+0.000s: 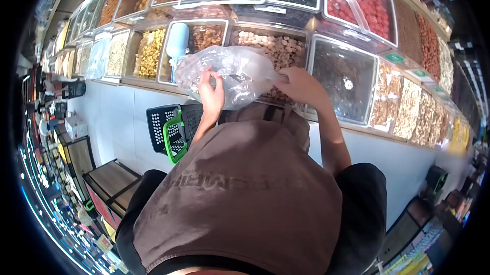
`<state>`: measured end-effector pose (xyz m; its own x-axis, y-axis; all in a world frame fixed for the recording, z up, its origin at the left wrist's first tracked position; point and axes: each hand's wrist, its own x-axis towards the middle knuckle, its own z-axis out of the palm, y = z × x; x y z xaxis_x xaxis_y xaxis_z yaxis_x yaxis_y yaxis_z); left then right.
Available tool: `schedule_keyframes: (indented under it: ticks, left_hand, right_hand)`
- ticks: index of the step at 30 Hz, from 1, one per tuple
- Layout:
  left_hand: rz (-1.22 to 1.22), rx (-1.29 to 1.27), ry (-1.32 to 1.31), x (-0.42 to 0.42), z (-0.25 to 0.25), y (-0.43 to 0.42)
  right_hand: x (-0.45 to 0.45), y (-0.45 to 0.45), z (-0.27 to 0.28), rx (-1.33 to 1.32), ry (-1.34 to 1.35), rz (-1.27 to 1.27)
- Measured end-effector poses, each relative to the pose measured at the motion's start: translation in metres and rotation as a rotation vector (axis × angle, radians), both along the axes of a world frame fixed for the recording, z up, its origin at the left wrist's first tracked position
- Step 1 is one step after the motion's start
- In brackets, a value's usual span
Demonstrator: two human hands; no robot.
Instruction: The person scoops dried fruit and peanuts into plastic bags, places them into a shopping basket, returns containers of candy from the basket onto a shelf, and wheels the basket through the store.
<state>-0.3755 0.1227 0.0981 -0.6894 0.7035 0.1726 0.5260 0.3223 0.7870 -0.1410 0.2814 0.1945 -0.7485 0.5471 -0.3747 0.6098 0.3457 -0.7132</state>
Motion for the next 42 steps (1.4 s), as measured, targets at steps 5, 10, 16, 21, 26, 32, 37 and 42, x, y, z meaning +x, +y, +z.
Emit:
schedule_keyframes:
  ticks: [5,10,16,21,26,32,37,42]
  left_hand:
    - [-0.137,-0.175,0.407,0.001,-0.07,-0.006]
    - [-0.143,-0.102,0.533,0.001,-0.085,-0.002]
    - [-0.122,-0.026,0.665,0.0,-0.083,0.0]
    - [-0.126,-0.069,0.634,0.003,-0.078,0.001]
    - [-0.131,-0.095,0.623,0.003,-0.085,-0.002]
    - [-0.089,-0.04,0.35,0.0,-0.087,-0.005]
    - [0.221,0.252,0.124,-0.012,-0.051,0.002]
    - [0.477,0.312,-0.021,-0.064,-0.038,-0.017]
  right_hand:
    - [0.025,-0.005,-0.009,-0.041,-0.221,-0.13]
    - [0.012,-0.042,-0.09,0.252,-0.11,-0.134]
    - [-0.031,-0.036,-0.162,0.035,-0.217,-0.101]
    - [-0.011,-0.011,-0.161,-0.09,-0.197,-0.24]
    - [-0.011,-0.008,-0.176,-0.484,-0.091,-0.366]
    - [-0.015,-0.029,-0.184,-0.621,-0.06,-0.565]
    - [-0.01,-0.031,-0.183,-0.638,0.013,-0.578]
    - [-0.009,-0.029,-0.188,-0.718,0.028,-0.573]
